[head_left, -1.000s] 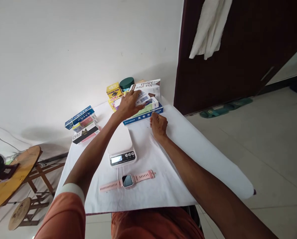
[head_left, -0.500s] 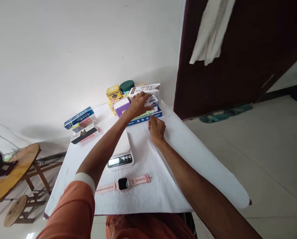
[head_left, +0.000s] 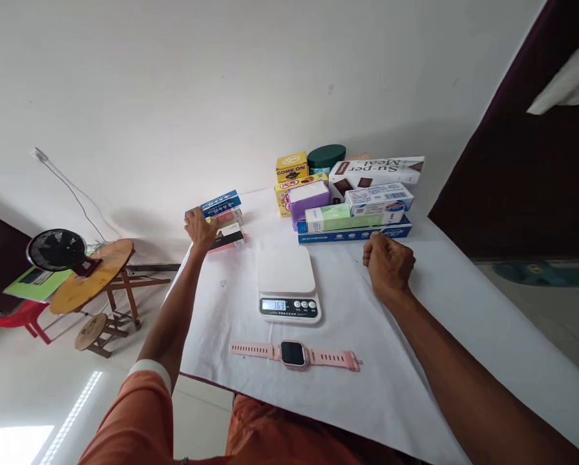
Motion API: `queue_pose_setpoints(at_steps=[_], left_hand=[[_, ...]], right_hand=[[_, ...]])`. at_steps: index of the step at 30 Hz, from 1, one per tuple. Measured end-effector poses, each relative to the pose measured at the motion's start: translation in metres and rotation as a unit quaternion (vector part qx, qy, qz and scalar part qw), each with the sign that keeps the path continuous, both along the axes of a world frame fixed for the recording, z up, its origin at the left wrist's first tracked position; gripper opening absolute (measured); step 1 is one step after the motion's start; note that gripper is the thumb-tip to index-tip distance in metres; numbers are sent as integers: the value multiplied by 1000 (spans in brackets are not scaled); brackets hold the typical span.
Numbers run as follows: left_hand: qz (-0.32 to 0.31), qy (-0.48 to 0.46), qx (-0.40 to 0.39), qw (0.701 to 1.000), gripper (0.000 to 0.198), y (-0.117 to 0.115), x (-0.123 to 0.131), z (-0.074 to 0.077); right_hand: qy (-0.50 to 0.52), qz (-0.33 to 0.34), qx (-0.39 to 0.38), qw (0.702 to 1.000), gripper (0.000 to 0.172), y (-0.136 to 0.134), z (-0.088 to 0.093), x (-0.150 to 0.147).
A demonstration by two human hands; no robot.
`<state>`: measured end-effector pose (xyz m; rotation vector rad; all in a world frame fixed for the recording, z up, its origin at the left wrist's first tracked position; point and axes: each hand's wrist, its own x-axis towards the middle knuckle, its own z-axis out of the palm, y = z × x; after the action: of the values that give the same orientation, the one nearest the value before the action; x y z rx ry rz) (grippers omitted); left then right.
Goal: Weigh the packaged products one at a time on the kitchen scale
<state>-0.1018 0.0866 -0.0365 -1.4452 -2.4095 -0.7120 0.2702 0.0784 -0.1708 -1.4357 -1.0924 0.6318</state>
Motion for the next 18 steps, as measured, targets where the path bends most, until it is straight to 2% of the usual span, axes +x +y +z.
queue_pose_setpoints(at_steps=[1, 3, 9, 12, 18], left_hand=[[48, -26, -15, 998, 53, 0, -12, -2], [97, -76, -55, 991, 65, 3, -27, -8], [108, -147, -98, 978, 80, 24, -36, -23], [114, -149, -95, 978, 76, 31, -38, -23], [111, -130, -90, 981, 50, 28, -39, -18]], right_hand=[[0, -3, -7, 1000, 49, -2, 3, 0], [-3, -1, -16, 1000, 49, -7, 8, -1], [-20, 9, -16, 1000, 47, -11, 11, -2], [-13, 9, -14, 1000, 46, -9, 9, -2], [-7, 15, -8, 1000, 46, -7, 7, -2]])
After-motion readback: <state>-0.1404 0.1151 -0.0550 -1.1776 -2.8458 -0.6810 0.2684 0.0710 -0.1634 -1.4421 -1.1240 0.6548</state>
